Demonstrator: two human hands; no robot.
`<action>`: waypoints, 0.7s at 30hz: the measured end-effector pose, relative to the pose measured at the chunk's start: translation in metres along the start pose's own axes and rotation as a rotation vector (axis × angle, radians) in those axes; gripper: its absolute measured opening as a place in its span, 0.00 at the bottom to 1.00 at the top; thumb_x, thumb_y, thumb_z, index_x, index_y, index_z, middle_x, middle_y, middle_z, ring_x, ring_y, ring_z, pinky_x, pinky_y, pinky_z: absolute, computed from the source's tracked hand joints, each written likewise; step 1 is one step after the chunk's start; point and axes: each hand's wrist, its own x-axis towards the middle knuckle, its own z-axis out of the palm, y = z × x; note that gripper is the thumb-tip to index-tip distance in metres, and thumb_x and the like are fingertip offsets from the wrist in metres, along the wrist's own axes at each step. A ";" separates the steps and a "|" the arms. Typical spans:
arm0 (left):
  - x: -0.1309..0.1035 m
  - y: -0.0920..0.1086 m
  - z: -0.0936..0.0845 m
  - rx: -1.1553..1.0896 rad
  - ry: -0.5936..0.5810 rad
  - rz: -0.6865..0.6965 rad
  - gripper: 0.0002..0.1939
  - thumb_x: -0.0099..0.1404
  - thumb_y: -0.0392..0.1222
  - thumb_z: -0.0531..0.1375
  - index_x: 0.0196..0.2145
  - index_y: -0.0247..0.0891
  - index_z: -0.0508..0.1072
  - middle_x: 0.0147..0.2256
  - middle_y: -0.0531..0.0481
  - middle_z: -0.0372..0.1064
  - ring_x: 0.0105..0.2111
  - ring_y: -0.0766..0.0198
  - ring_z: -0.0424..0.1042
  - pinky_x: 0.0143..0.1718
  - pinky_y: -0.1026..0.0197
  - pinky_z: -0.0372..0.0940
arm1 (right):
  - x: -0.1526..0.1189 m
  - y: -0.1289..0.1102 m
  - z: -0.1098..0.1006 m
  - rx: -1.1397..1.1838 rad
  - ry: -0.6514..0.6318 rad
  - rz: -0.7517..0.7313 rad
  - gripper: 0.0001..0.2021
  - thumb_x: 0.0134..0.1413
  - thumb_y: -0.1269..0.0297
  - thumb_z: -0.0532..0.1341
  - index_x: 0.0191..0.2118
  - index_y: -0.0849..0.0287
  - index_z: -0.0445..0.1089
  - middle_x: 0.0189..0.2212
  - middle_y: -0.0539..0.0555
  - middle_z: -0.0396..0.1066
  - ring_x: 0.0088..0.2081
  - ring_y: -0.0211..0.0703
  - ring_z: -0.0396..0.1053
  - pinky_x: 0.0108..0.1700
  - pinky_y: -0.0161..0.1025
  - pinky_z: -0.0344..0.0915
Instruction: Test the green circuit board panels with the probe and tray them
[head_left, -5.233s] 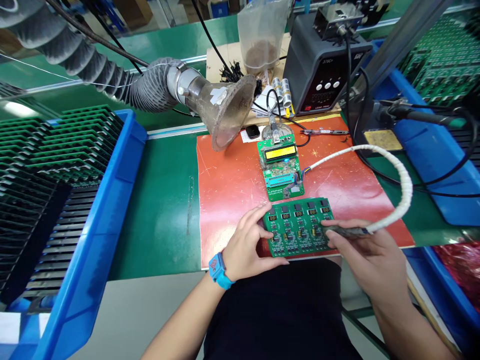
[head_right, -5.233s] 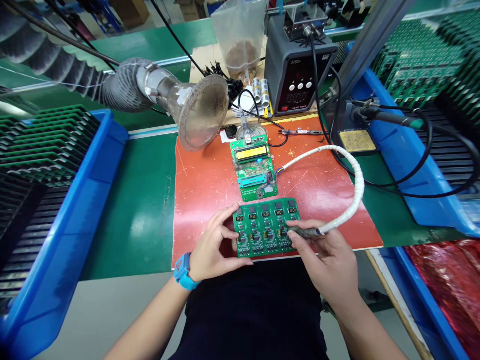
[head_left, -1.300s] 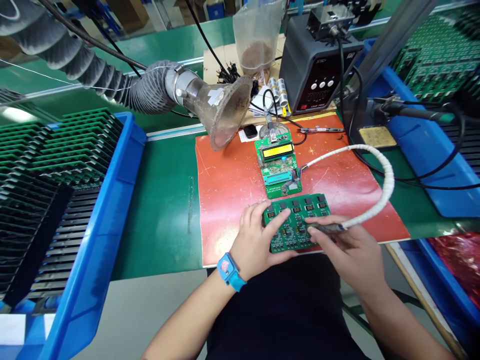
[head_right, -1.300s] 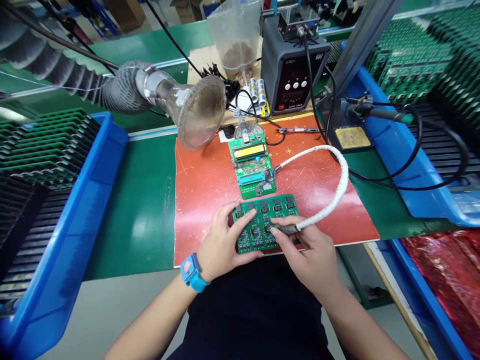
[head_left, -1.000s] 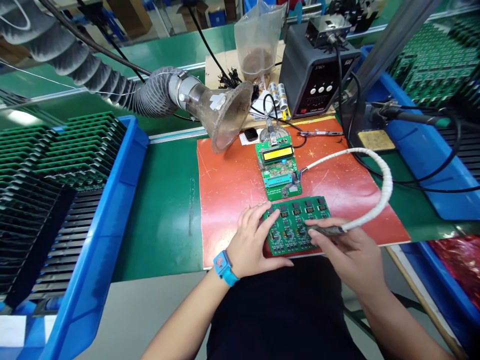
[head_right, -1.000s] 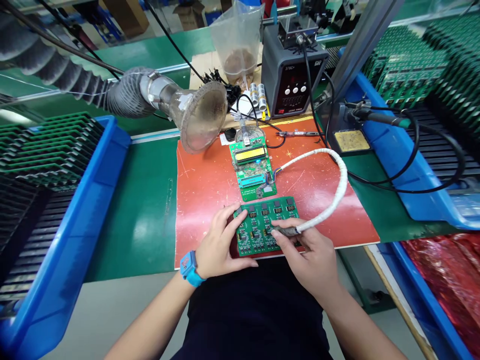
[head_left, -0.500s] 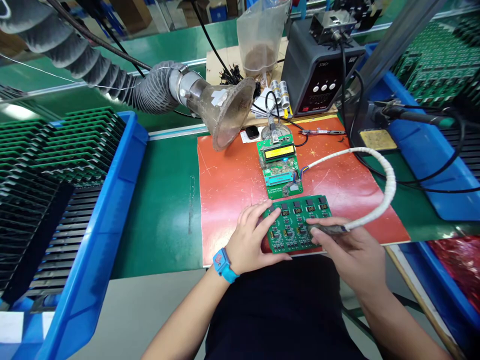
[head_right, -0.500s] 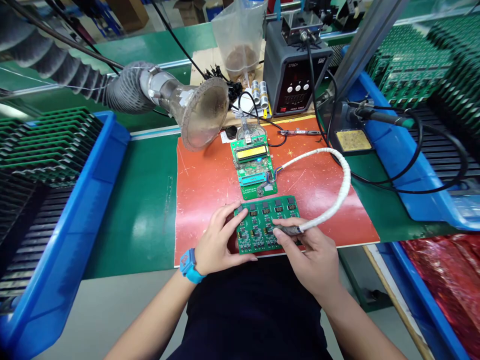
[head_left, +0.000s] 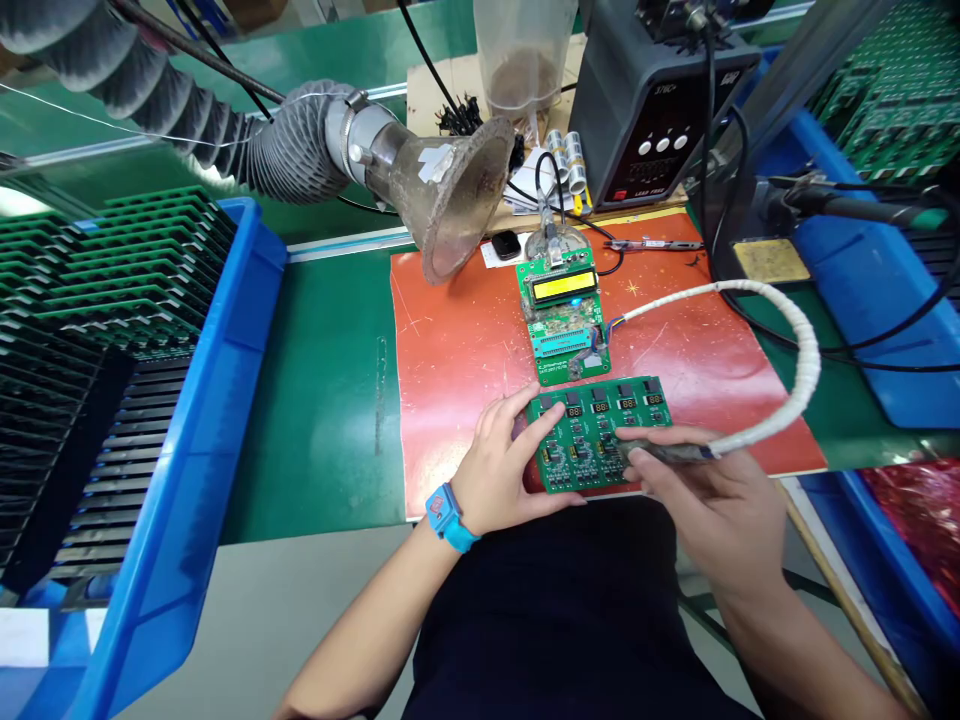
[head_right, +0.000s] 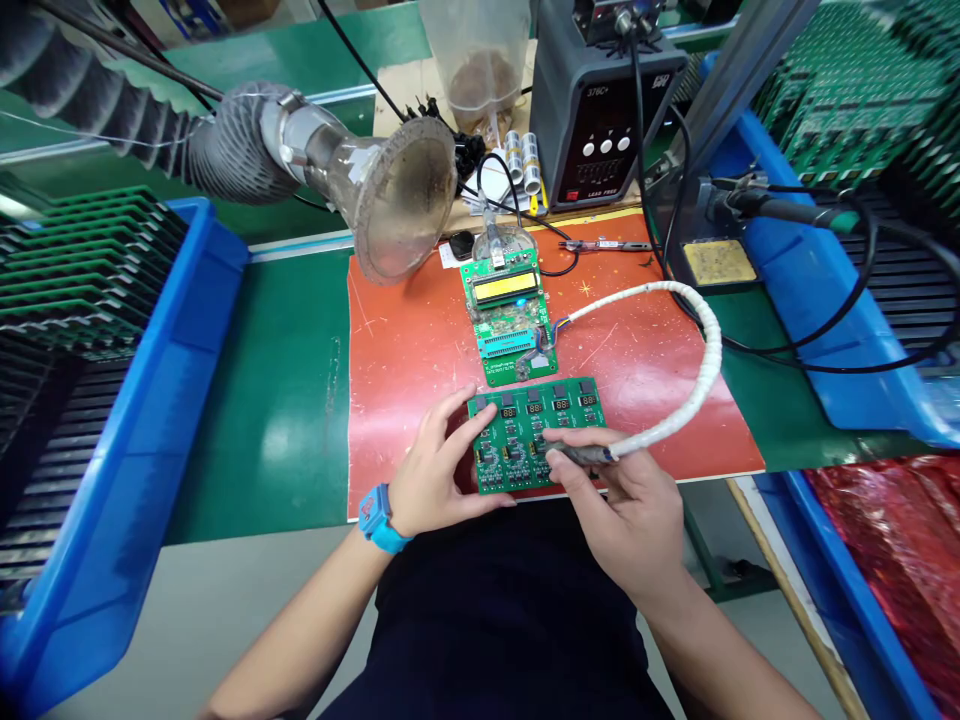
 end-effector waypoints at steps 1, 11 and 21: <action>0.000 0.000 0.000 -0.001 0.001 0.000 0.49 0.55 0.66 0.65 0.66 0.43 0.52 0.64 0.33 0.50 0.62 0.41 0.57 0.57 0.37 0.62 | -0.001 0.000 0.002 0.018 -0.006 -0.018 0.07 0.58 0.67 0.67 0.42 0.53 0.73 0.39 0.52 0.79 0.30 0.39 0.77 0.33 0.34 0.77; 0.000 0.000 0.000 -0.002 0.004 -0.005 0.49 0.55 0.65 0.65 0.66 0.44 0.52 0.63 0.34 0.52 0.62 0.41 0.58 0.57 0.37 0.62 | -0.004 0.010 0.009 -0.094 -0.074 -0.083 0.08 0.60 0.66 0.65 0.45 0.49 0.72 0.41 0.50 0.78 0.35 0.41 0.78 0.40 0.39 0.76; -0.001 0.000 0.002 0.007 0.016 0.004 0.49 0.55 0.65 0.66 0.66 0.42 0.52 0.63 0.33 0.52 0.62 0.41 0.57 0.58 0.38 0.61 | -0.001 0.007 0.012 -0.228 -0.077 -0.164 0.07 0.59 0.66 0.66 0.43 0.50 0.73 0.39 0.49 0.79 0.35 0.40 0.77 0.34 0.36 0.74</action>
